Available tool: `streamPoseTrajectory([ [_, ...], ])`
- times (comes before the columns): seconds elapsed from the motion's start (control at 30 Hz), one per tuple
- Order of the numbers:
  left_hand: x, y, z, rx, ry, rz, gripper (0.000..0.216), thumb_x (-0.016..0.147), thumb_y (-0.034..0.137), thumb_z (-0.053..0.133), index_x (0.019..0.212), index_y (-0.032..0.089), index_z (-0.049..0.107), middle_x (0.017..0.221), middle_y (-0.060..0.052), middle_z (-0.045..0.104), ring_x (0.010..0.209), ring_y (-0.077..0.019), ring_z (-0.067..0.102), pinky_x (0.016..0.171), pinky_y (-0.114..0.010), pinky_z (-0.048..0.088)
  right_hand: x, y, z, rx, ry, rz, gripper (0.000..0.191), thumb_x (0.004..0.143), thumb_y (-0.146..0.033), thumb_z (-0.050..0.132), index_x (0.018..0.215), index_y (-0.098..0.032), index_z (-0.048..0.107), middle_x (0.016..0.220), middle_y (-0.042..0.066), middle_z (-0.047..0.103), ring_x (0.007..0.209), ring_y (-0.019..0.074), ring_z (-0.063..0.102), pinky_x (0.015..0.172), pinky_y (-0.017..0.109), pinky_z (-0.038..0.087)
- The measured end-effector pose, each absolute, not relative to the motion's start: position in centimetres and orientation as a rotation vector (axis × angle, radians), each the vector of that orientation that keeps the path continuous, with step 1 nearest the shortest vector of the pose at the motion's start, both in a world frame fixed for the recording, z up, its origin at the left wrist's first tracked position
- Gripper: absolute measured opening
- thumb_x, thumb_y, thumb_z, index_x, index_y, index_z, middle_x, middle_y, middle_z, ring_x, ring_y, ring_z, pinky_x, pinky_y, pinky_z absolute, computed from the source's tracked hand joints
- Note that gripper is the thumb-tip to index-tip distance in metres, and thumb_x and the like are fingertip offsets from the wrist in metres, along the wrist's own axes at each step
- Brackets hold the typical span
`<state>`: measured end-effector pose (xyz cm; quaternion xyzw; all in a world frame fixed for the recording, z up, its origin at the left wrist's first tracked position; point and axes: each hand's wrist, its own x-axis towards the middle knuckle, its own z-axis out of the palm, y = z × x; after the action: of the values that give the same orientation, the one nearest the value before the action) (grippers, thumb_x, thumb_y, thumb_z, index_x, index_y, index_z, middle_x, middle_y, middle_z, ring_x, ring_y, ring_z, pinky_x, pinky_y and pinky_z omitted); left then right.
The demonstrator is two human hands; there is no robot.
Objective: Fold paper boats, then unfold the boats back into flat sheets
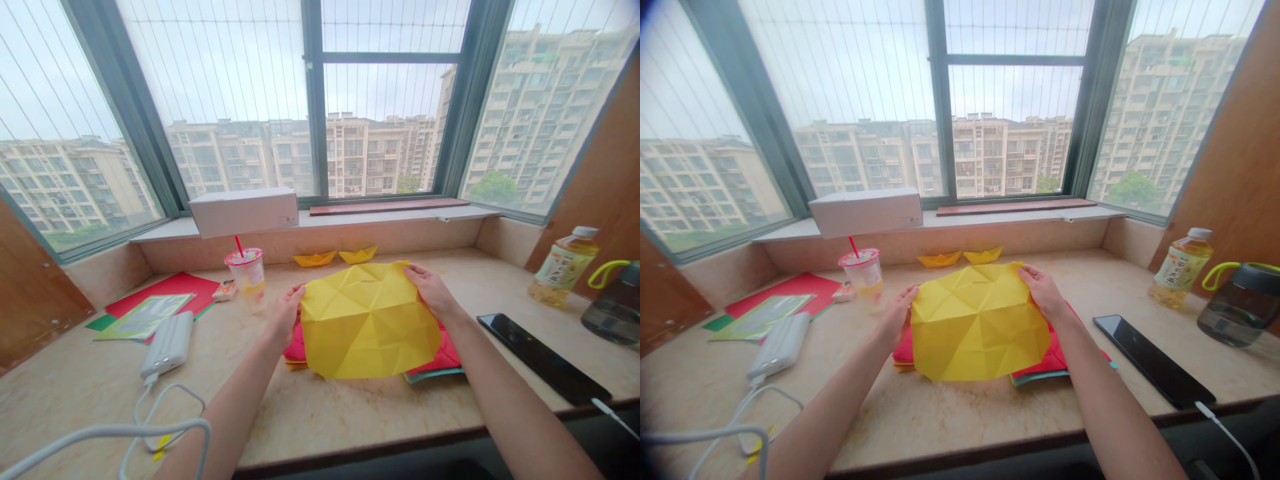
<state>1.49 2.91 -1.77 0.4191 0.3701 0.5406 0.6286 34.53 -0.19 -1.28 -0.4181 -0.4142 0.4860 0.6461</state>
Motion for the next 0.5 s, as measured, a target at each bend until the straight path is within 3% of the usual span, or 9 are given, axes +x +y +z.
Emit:
streamPoseTrajectory([
  [0.17,1.5,3.0,-1.7,1.048,0.893,1.314,0.040,0.073,0.026,0.076,0.108,0.018,0.059,0.090,-0.006,0.074,0.070,-0.0158,0.070,0.056,-0.021,0.050,35.0,0.1,-1.7,-0.936,-0.927,1.112,0.034,0.073,-0.039,0.079,0.103,-0.025,0.072,0.093,0.003,0.078,0.084,0.0225,0.074,0.067,0.030,0.059],
  [0.37,1.2,3.8,-2.0,1.197,0.973,1.560,0.035,0.071,0.033,0.077,0.098,0.018,0.061,0.075,-0.002,0.071,0.063,-0.0133,0.064,0.056,-0.020,0.046,34.5,0.1,-1.6,-0.940,-0.956,1.083,0.036,0.071,-0.039,0.080,0.104,-0.025,0.073,0.094,0.004,0.078,0.091,0.0247,0.073,0.073,0.032,0.060],
  [0.5,1.0,3.6,-1.7,1.203,0.954,1.565,0.050,0.074,0.038,0.076,0.115,0.018,0.057,0.075,-0.001,0.071,0.058,-0.0118,0.062,0.053,-0.019,0.043,34.0,0.2,-1.6,-0.899,-0.940,0.968,0.042,0.068,-0.044,0.081,0.104,-0.024,0.074,0.093,0.005,0.078,0.092,0.0269,0.073,0.078,0.036,0.060],
])
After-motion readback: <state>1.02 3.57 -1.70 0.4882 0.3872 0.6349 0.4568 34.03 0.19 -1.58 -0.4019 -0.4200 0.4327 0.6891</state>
